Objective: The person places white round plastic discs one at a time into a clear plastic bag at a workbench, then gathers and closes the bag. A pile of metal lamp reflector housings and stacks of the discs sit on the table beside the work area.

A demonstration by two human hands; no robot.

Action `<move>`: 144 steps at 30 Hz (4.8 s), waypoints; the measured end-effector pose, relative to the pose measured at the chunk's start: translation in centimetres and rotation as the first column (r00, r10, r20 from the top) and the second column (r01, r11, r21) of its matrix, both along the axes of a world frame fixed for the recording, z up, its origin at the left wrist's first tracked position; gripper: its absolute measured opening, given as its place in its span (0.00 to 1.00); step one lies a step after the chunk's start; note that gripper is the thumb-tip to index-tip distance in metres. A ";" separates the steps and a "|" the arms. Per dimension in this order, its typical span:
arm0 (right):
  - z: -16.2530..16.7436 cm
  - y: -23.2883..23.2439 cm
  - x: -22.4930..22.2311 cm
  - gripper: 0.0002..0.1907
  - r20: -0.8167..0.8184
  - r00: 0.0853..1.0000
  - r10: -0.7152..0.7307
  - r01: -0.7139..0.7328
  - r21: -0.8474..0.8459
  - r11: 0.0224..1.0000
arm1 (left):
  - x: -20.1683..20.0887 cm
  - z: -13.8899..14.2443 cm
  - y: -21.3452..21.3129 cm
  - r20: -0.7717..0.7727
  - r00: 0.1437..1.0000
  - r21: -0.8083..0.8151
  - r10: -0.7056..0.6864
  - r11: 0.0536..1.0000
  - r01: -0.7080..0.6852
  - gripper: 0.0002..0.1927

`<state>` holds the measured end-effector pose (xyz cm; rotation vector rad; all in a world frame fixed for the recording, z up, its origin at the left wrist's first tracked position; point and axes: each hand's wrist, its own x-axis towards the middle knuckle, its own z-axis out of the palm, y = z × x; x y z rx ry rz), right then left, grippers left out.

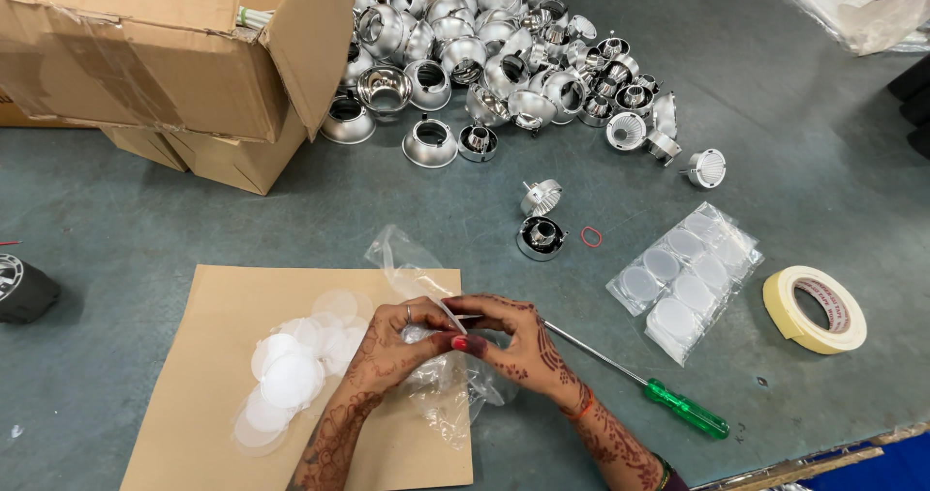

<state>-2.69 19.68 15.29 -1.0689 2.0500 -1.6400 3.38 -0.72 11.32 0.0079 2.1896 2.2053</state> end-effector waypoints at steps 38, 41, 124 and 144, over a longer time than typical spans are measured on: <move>-2.7 0.6 -1.4 0.11 0.070 0.933 -0.353 0.356 -0.034 0.934 | -0.7 -3.7 0.1 0.024 0.999 0.236 0.047 0.970 -0.051 0.12; -2.0 1.2 -3.0 0.12 0.322 0.872 -0.369 0.448 -0.219 0.867 | -0.7 -3.5 0.5 0.056 0.998 0.110 0.026 0.993 -0.032 0.10; -0.3 0.0 -0.2 0.33 0.041 0.974 -0.222 0.189 0.392 0.900 | 0.4 -0.8 1.4 0.053 0.991 0.077 -0.125 0.990 0.121 0.10; 1.6 3.6 -4.7 0.21 0.148 0.863 -0.483 0.501 -0.385 0.775 | 0.0 -1.4 3.0 -0.031 0.995 -0.336 0.090 0.937 -0.095 0.12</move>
